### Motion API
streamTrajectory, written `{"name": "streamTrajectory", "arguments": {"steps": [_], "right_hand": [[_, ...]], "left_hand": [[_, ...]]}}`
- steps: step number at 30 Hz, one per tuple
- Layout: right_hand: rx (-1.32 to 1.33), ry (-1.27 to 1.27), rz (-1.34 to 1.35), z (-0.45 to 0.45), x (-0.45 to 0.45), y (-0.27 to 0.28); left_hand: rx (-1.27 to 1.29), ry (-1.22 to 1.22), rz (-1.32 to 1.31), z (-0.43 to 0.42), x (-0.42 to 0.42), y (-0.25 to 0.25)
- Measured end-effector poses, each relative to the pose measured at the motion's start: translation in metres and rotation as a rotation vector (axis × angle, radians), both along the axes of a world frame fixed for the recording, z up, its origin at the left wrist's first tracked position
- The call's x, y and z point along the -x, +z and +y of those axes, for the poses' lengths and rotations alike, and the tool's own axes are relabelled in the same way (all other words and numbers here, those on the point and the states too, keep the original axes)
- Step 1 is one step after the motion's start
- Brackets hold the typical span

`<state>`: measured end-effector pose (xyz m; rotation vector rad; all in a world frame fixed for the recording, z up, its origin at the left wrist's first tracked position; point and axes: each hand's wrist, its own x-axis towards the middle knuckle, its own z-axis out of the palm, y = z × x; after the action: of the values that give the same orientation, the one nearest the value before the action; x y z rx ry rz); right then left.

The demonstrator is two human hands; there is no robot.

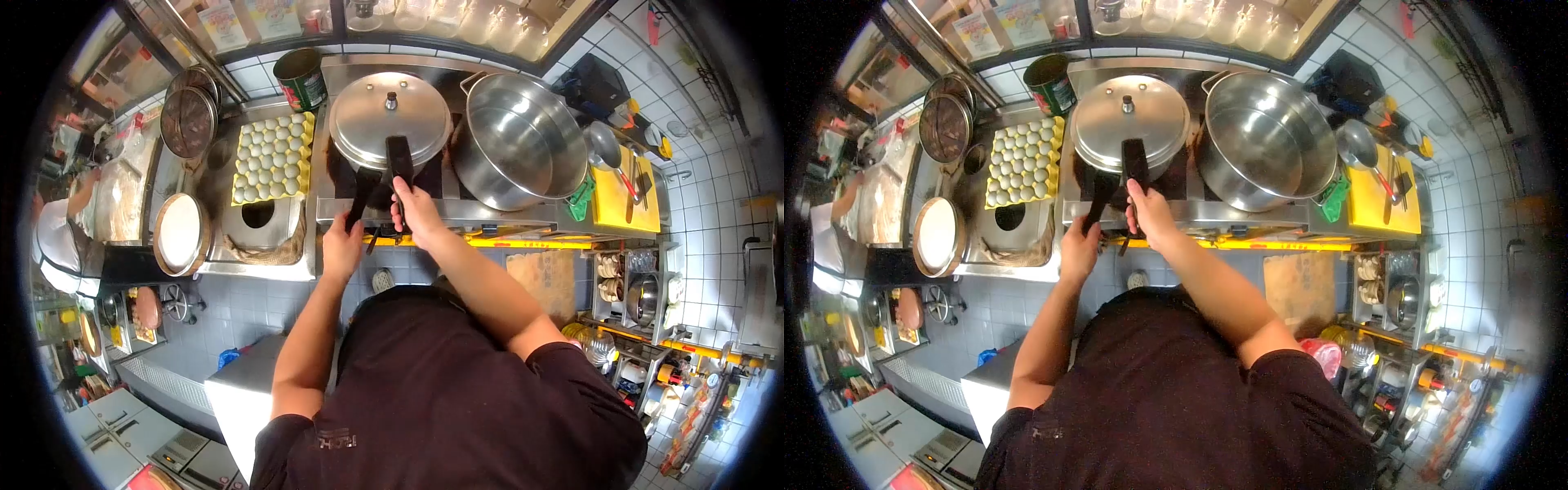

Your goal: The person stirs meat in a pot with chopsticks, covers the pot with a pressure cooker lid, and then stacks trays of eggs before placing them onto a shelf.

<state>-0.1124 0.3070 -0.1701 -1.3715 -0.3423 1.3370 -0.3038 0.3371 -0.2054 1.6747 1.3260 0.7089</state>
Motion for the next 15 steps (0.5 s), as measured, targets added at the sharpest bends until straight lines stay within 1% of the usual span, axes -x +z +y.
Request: {"name": "streamTrajectory", "arguments": {"steps": [2, 5, 8, 9, 11, 12, 13, 15], "right_hand": [[0.018, 0.019, -0.021, 0.000, 0.002, 0.002], [0.081, -0.057, -0.072, 0.002, 0.011, 0.005], [0.134, -0.002, 0.208, 0.001, 0.001, 0.008], [0.182, 0.082, 0.342, 0.000, -0.012, -0.006], [0.246, 0.145, 0.416, -0.003, -0.019, -0.009], [0.278, 0.176, 0.454, -0.003, -0.020, -0.012], [0.216, 0.212, 0.599, -0.002, -0.021, -0.016], [0.112, 0.260, 0.779, 0.000, -0.021, -0.032]], "left_hand": [[0.037, 0.012, -0.007, -0.003, -0.002, 0.007], [0.051, 0.027, 0.018, -0.002, -0.003, 0.008], [0.209, 0.025, -0.088, 0.001, -0.002, 0.016], [0.224, 0.019, -0.080, 0.001, -0.002, 0.019], [0.254, 0.009, -0.061, 0.001, 0.000, 0.023], [0.191, -0.014, -0.042, 0.003, 0.002, 0.021], [0.130, -0.037, -0.023, 0.004, 0.002, 0.020], [0.064, -0.080, 0.004, 0.001, 0.004, 0.018]]}}
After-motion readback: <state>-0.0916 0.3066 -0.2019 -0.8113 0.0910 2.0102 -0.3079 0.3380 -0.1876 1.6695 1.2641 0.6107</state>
